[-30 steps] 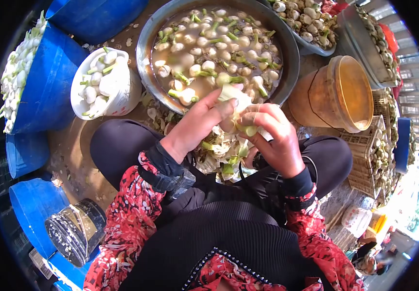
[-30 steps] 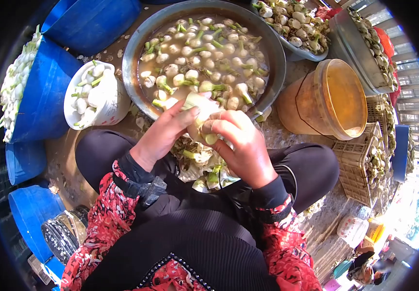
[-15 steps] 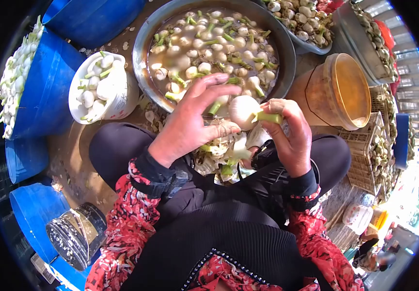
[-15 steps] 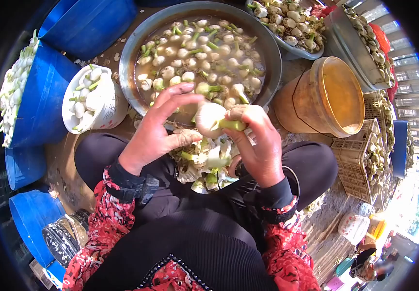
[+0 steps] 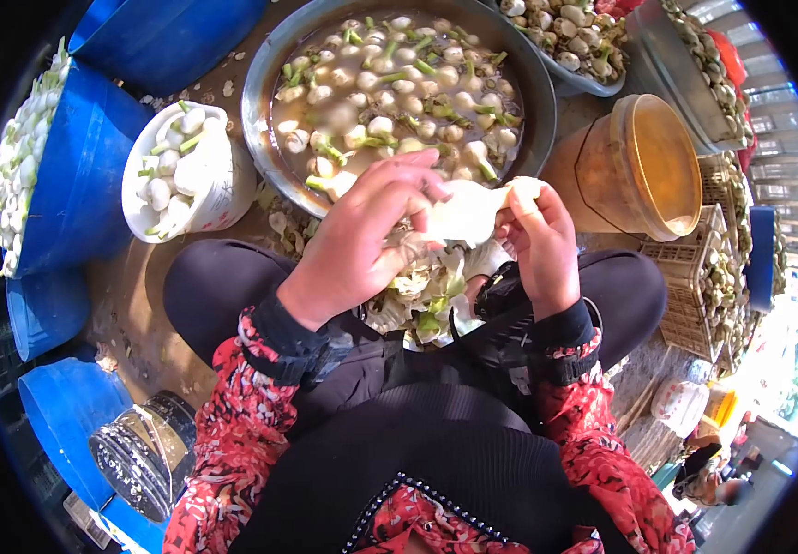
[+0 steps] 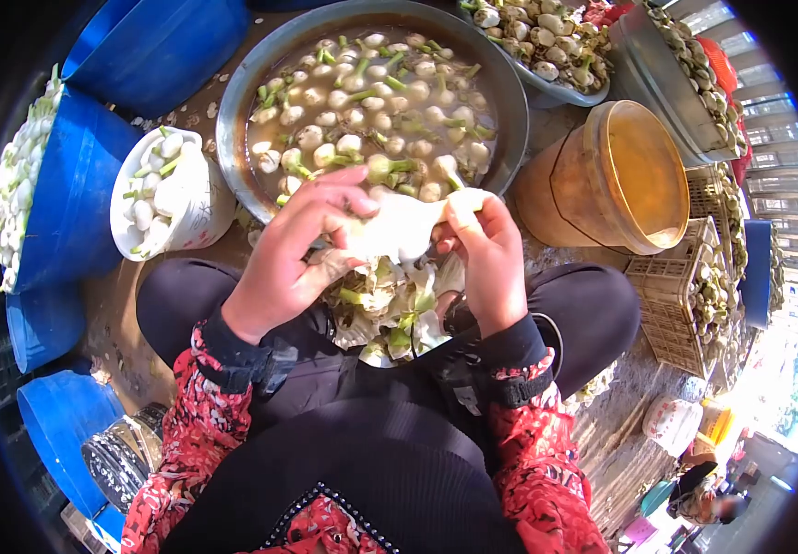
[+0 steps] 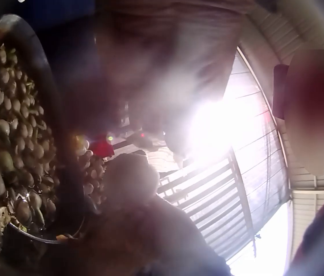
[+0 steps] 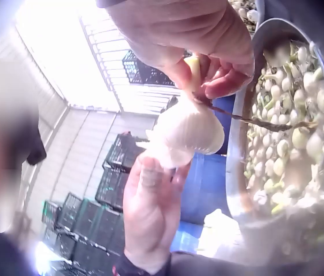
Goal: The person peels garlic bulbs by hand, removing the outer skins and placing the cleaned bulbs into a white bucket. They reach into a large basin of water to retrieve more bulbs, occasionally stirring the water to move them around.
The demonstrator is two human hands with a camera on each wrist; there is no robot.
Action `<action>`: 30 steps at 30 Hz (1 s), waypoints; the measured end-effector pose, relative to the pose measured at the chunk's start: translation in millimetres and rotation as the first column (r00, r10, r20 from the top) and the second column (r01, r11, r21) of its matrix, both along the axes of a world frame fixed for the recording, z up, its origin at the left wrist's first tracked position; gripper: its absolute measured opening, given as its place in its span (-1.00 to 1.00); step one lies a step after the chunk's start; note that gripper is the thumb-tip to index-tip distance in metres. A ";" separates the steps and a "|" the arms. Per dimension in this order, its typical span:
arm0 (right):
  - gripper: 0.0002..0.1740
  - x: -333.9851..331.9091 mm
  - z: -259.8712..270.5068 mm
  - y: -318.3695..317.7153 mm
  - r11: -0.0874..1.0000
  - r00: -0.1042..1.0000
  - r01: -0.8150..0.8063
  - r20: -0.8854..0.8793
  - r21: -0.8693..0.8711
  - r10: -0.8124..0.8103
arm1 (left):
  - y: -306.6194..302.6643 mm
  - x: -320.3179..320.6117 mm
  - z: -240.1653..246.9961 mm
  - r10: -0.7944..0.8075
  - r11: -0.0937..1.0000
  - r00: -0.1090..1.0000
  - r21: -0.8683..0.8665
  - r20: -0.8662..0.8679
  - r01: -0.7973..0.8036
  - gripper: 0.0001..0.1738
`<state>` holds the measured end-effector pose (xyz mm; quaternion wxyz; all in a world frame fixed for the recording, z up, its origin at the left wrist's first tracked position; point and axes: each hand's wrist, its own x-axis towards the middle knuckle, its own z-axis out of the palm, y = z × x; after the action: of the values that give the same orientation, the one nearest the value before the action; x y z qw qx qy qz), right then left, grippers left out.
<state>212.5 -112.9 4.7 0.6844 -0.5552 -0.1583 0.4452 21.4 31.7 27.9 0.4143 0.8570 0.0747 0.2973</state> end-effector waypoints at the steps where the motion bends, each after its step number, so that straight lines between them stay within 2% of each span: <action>1: -0.87 2.9 -0.7 1.2 1.000 0.997 0.027 0.067 -0.009 -0.027 | -0.6 -2.4 2.3 -0.033 0.990 0.999 -0.134 0.032 0.037 -0.77; 2: -0.85 5.0 -1.3 0.2 0.998 0.990 0.057 0.133 -0.020 -0.054 | -2.1 -5.6 3.2 -0.064 0.960 0.996 -0.267 0.066 0.079 -0.77; 3: -0.85 6.0 -0.4 -1.5 0.998 0.989 0.065 0.137 -0.022 -0.061 | -1.9 -10.2 0.0 -0.130 0.866 0.989 -0.478 0.064 0.145 -0.81; 4: -0.84 7.5 0.5 -2.2 0.991 0.978 0.126 0.172 -0.036 -0.118 | -1.4 -11.6 2.1 -0.134 0.866 0.989 -0.477 0.069 0.150 -0.81; 5: -0.83 8.5 1.2 -2.1 0.982 0.963 0.184 0.208 -0.046 -0.171 | -0.7 -12.6 6.5 -0.285 0.806 0.950 -0.569 -0.129 0.165 -0.81; 6: -0.83 6.4 3.0 -0.6 0.982 0.963 0.181 0.209 -0.045 -0.168 | 0.0 -13.4 8.9 -0.436 0.740 0.847 -0.657 -0.304 0.146 -0.79; 7: -0.82 -0.1 5.7 0.4 0.987 0.930 0.155 0.341 -0.028 -0.137 | -5.1 -9.9 0.8 -0.253 0.917 0.934 -0.371 -0.251 0.148 -0.74; 8: -0.80 -6.6 7.6 0.7 0.991 0.880 0.130 0.463 -0.015 -0.108 | -7.9 -5.6 1.1 -0.079 0.964 0.960 -0.264 -0.267 0.006 -0.74; 9: -0.75 -11.1 8.1 1.5 0.994 0.864 0.105 0.495 -0.008 -0.088 | -11.8 0.1 3.7 0.023 0.964 0.980 -0.254 -0.196 -0.073 -0.73; 10: -0.73 -14.8 11.8 0.5 0.992 0.818 0.098 0.575 -0.079 -0.035 | -15.3 4.8 6.1 0.129 0.956 0.984 -0.249 -0.122 -0.156 -0.72; 11: -0.72 -17.1 11.0 0.7 0.994 0.766 0.081 0.643 -0.067 -0.019 | -14.9 8.4 -1.4 0.180 0.980 0.977 -0.066 -0.119 -0.188 -0.69; 12: -0.71 -18.4 10.5 1.8 0.997 0.708 0.063 0.707 -0.054 -0.007 | -13.2 6.5 -5.5 0.189 0.978 0.974 -0.062 -0.124 -0.198 -0.69; 13: -0.71 -18.1 8.4 3.9 0.997 0.709 0.060 0.705 -0.050 -0.007 | -11.3 5.8 -8.3 0.146 0.986 0.977 -0.057 -0.155 -0.156 -0.69; 15: -0.72 -13.6 1.1 4.3 0.999 0.558 0.044 0.830 -0.020 -0.008 | -10.3 6.4 -7.7 0.061 0.998 0.970 0.006 -0.236 -0.061 -0.76; 16: -0.72 -10.2 -1.3 3.1 0.999 0.556 0.047 0.831 -0.022 -0.008 | -11.9 5.2 -9.2 0.057 0.998 0.971 0.003 -0.234 -0.058 -0.76; 17: -0.74 -5.1 -3.0 2.0 0.993 0.779 0.114 0.624 -0.036 -0.066 | -14.8 3.0 -12.0 -0.025 0.999 0.959 0.026 -0.284 0.034 -0.79; 18: -0.75 1.7 -3.9 0.9 0.982 0.922 0.175 0.362 -0.068 -0.139 | -17.5 1.0 -15.3 -0.106 0.991 0.938 0.045 -0.331 0.128 -0.80; 19: -0.73 10.8 -3.9 -1.2 0.974 0.972 0.214 0.118 -0.073 -0.205 | -19.6 -2.9 -19.9 -0.201 0.979 0.930 -0.081 -0.309 0.185 -0.79; 20: -0.77 14.6 1.3 -3.7 0.963 0.970 0.244 0.006 -0.113 -0.245 | -19.5 -7.2 -18.4 -0.269 0.955 0.867 -0.232 -0.419 0.185 -0.79; 21: -0.78 16.9 0.8 -6.9 0.970 0.969 0.228 -0.071 -0.089 -0.235 | -18.8 -12.1 -26.0 -0.269 0.951 0.831 -0.272 -0.488 0.148 -0.76; 22: -0.78 18.4 -1.6 -9.5 0.976 0.965 0.210 -0.149 -0.063 -0.217 | -18.4 -14.1 -33.1 -0.267 0.946 0.788 -0.306 -0.555 0.104 -0.73; 24: -0.80 16.3 -10.0 -13.4 0.996 0.959 0.090 -0.273 0.014 -0.083 | -21.0 -3.7 -30.3 -0.219 0.960 0.781 -0.274 -0.585 0.064 -0.75; 25: -0.85 14.6 -14.5 -13.7 0.996 0.953 0.064 -0.302 0.066 -0.041 | -27.8 6.8 -32.8 -0.083 0.884 0.932 -0.458 -0.352 -0.095 -0.70; 26: -0.85 10.2 -15.3 -12.4 0.996 0.951 0.052 -0.307 0.071 -0.028 | -31.9 14.7 -32.5 0.129 0.741 0.983 -0.647 -0.127 -0.181 -0.62; 27: -0.82 5.8 -15.5 -11.6 0.998 0.951 -0.020 -0.308 0.058 0.037 | -29.3 19.5 -26.8 0.171 0.746 0.981 -0.638 -0.097 -0.193 -0.47; 28: -0.78 2.2 -15.0 -12.2 0.995 0.946 -0.091 -0.308 0.040 0.099 | -25.3 18.0 -23.5 0.180 0.744 0.979 -0.637 -0.099 -0.201 -0.47; 30: -0.66 -6.1 -10.5 -13.1 0.995 0.897 -0.103 -0.432 -0.001 0.093 | -18.5 14.9 -21.1 0.216 0.881 0.921 -0.341 -0.325 -0.327 -0.63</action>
<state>206.4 -125.9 -5.8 0.6727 -0.4423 -0.0255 0.5927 36.3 13.2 6.8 0.5150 0.7713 0.3100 0.2092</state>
